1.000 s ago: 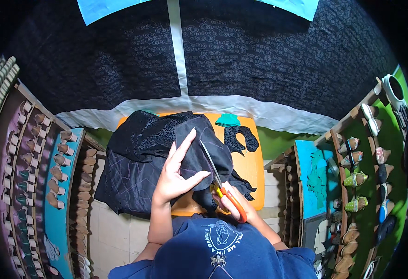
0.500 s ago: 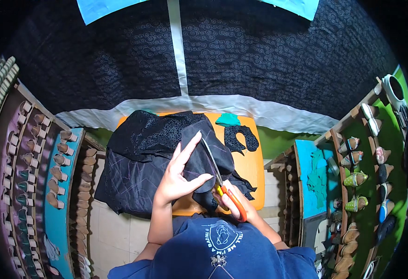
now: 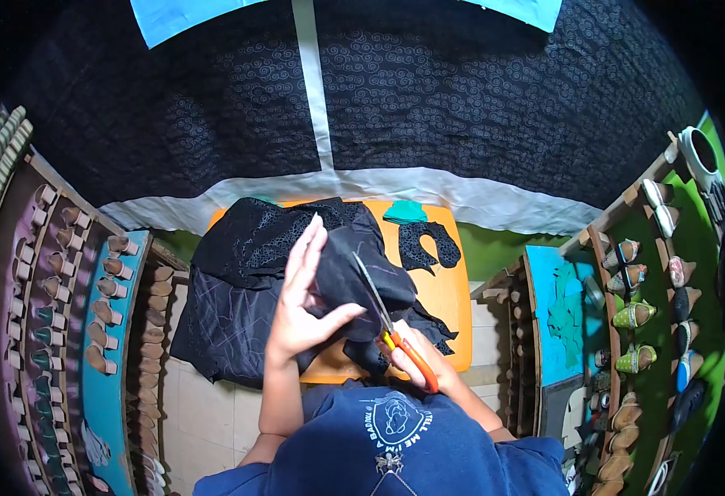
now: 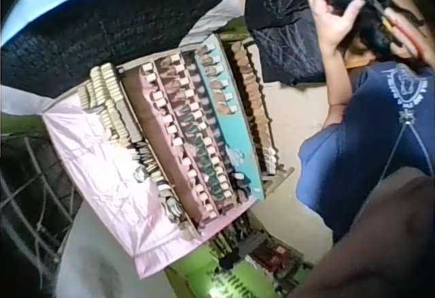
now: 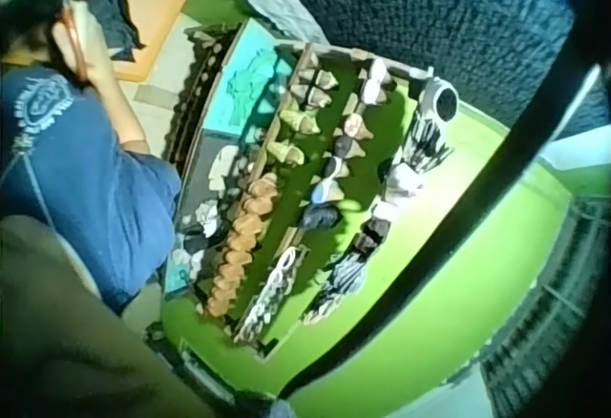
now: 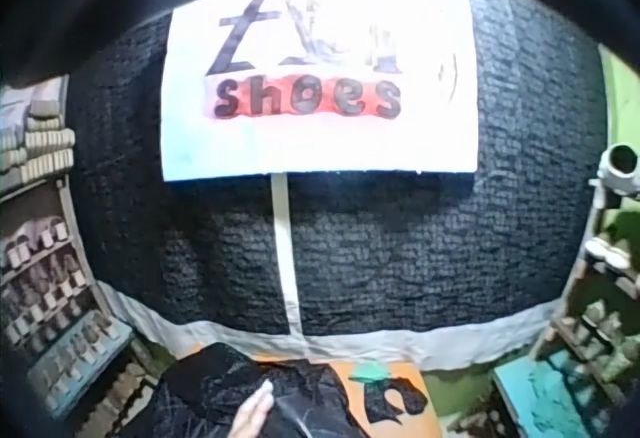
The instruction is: The person uses orange-handled scissors to cut a black patterned fabric laid on a yellow table. They follow purple chalk lines to cut out shapes, occasionally lifting and repositioning the fabric to continue cutting along the marked outlines.
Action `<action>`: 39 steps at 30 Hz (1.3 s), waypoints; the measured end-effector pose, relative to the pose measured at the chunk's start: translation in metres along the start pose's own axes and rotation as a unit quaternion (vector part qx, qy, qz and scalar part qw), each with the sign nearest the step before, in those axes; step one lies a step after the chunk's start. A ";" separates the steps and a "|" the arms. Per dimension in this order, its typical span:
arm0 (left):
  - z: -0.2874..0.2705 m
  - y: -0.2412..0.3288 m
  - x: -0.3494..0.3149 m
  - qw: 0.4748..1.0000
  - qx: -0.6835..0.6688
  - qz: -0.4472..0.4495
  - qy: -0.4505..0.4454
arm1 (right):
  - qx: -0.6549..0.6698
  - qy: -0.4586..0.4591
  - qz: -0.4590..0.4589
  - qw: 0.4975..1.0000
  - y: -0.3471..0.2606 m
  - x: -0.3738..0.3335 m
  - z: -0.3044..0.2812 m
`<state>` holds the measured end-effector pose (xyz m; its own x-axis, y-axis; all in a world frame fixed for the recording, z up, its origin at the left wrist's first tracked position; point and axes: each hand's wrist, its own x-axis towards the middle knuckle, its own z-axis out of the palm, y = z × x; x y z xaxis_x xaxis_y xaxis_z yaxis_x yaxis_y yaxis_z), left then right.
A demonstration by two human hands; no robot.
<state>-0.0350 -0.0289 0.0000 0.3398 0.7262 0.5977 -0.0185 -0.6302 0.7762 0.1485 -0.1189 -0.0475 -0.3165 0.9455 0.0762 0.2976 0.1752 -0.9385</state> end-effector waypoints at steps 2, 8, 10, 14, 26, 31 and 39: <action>-0.012 -0.002 0.005 0.988 -0.139 -0.057 -0.016 | -0.038 -0.019 -0.006 0.999 0.012 -0.002 -0.001; -0.049 0.009 0.030 0.977 -0.034 -0.181 -0.106 | -0.077 -0.045 -0.010 0.996 0.010 -0.003 -0.008; -0.053 0.005 0.029 0.972 -0.053 -0.215 -0.082 | -0.097 -0.045 0.001 0.994 0.010 -0.004 -0.011; -0.061 0.006 0.035 0.937 -0.071 -0.280 -0.197 | -0.149 -0.069 0.003 0.986 0.009 -0.004 -0.019; -0.042 -0.009 0.040 0.928 -0.111 -0.191 -0.299 | -0.104 -0.101 -0.011 0.989 0.015 -0.007 -0.017; -0.041 -0.006 0.042 0.929 -0.067 -0.151 -0.332 | -0.066 -0.125 -0.002 0.990 0.014 -0.005 -0.017; -0.039 -0.002 0.044 0.927 -0.051 -0.142 -0.343 | -0.077 -0.133 0.004 0.988 0.012 -0.006 -0.018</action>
<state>-0.0571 0.0153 0.0325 0.8616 0.4920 0.1246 0.0873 -0.3856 0.9185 0.1704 -0.1179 -0.0529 -0.5329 0.8451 -0.0419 0.4276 0.2262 -0.8752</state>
